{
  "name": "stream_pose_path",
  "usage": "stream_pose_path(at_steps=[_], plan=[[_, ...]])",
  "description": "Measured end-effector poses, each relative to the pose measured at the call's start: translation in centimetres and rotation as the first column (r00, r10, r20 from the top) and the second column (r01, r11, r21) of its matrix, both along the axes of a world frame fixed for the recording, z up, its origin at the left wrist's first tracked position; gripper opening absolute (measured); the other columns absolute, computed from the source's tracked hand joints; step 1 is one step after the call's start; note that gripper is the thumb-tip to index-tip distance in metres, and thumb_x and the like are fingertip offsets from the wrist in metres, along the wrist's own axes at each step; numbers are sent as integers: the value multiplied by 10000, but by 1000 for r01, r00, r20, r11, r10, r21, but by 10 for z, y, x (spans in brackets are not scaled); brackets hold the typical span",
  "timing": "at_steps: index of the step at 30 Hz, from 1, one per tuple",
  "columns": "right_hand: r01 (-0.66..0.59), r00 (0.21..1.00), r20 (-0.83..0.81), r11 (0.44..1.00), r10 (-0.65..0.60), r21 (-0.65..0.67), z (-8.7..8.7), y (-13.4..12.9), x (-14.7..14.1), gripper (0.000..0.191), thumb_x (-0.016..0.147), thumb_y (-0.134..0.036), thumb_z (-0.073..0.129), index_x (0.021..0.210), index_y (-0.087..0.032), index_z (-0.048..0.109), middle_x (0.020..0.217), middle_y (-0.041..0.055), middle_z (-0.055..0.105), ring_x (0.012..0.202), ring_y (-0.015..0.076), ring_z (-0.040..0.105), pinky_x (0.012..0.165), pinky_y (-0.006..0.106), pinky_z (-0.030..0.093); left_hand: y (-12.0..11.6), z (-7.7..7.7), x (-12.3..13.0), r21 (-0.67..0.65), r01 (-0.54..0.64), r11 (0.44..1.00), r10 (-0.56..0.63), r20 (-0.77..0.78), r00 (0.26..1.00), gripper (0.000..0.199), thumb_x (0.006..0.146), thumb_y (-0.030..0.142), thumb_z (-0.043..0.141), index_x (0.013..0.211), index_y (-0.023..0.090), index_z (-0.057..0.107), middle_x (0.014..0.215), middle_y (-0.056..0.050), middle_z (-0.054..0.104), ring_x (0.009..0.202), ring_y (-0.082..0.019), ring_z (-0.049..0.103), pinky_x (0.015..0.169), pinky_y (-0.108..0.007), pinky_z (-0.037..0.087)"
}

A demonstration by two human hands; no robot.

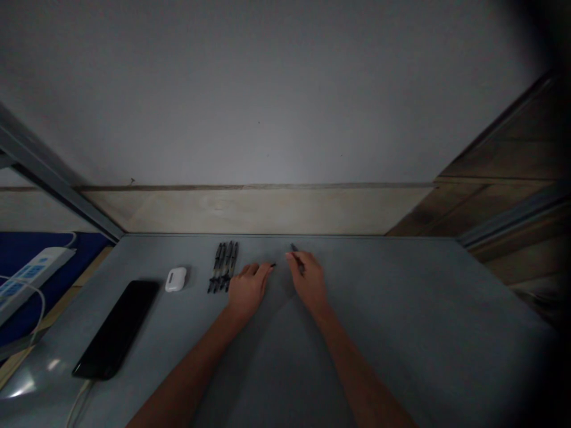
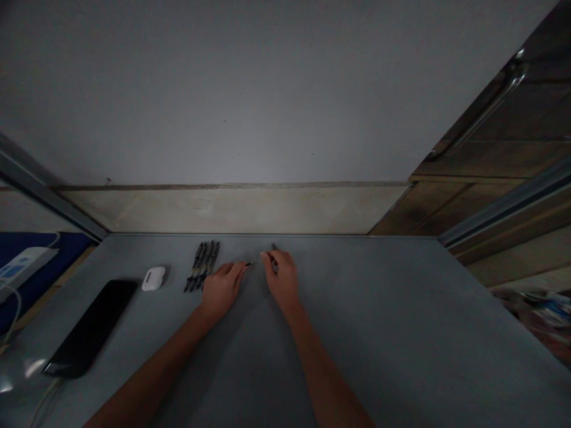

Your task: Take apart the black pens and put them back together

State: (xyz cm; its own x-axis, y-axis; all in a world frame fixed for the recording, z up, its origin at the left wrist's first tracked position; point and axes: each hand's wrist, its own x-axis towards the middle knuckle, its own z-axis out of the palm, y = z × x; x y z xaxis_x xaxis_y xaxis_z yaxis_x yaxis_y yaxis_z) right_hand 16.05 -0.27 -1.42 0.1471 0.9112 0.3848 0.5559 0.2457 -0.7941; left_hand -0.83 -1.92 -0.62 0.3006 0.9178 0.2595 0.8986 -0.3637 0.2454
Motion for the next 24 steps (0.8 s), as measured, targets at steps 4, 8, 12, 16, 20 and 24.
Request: stream_pose_path(at_steps=[4, 8, 12, 16, 20, 24], plan=[[211, 954, 192, 972, -228, 106, -8, 4, 14, 263, 868, -405, 514, 996, -204, 625, 1011, 124, 601, 983, 280, 485, 907, 452, 339, 0, 0, 0, 17, -1, 1000, 1, -6, 1000, 352, 971, 371, 299, 1024, 231, 618, 873, -76, 658, 825, -194, 588, 619, -237, 401], [324, 904, 285, 946, -318, 29, -17, 4, 19, 258, 821, -404, 566, 975, -216, 656, 1083, 146, 572, 1057, 335, 438, 877, 519, 302, 0, 0, 0, 29, -6, 1000, 7, -29, 1000, 347, 969, 371, 305, 1021, 232, 618, 868, -75, 653, 832, -193, 579, 643, -240, 413], [270, 959, 111, 960, -261, -70, -15, 5, 17, 207, 828, -388, 554, 867, -218, 666, 918, 99, 633, 936, 284, 525, 842, 470, 351, 1, 1, 1, 38, -29, 999, 30, -38, 999, 337, 966, 368, 317, 1037, 234, 618, 861, -71, 649, 834, -193, 576, 657, -247, 419], [33, 931, -358, 993, -70, -110, -12, 8, 12, 250, 788, -419, 617, 926, -214, 658, 849, 52, 649, 779, 205, 585, 745, 349, 436, 1, 0, 1, 36, -45, 998, 46, -10, 999, 340, 965, 374, 318, 1039, 240, 622, 866, -76, 651, 837, -201, 575, 666, -255, 419], [-18, 750, -660, 997, -35, -74, -16, 11, 6, 243, 792, -429, 624, 914, -219, 639, 775, 6, 598, 692, 158, 557, 688, 303, 439, 1, -1, 1, 23, -47, 999, 47, 4, 999, 343, 965, 378, 319, 1032, 242, 626, 875, -78, 654, 826, -202, 577, 657, -258, 411], [-51, 632, -775, 998, 10, -28, -17, 12, 3, 219, 831, -436, 574, 876, -222, 587, 662, -27, 507, 622, 143, 518, 631, 290, 437, 1, -1, 2, 16, -39, 999, 39, -13, 999, 355, 969, 385, 296, 1041, 245, 615, 875, -71, 658, 822, -202, 585, 634, -255, 402]])
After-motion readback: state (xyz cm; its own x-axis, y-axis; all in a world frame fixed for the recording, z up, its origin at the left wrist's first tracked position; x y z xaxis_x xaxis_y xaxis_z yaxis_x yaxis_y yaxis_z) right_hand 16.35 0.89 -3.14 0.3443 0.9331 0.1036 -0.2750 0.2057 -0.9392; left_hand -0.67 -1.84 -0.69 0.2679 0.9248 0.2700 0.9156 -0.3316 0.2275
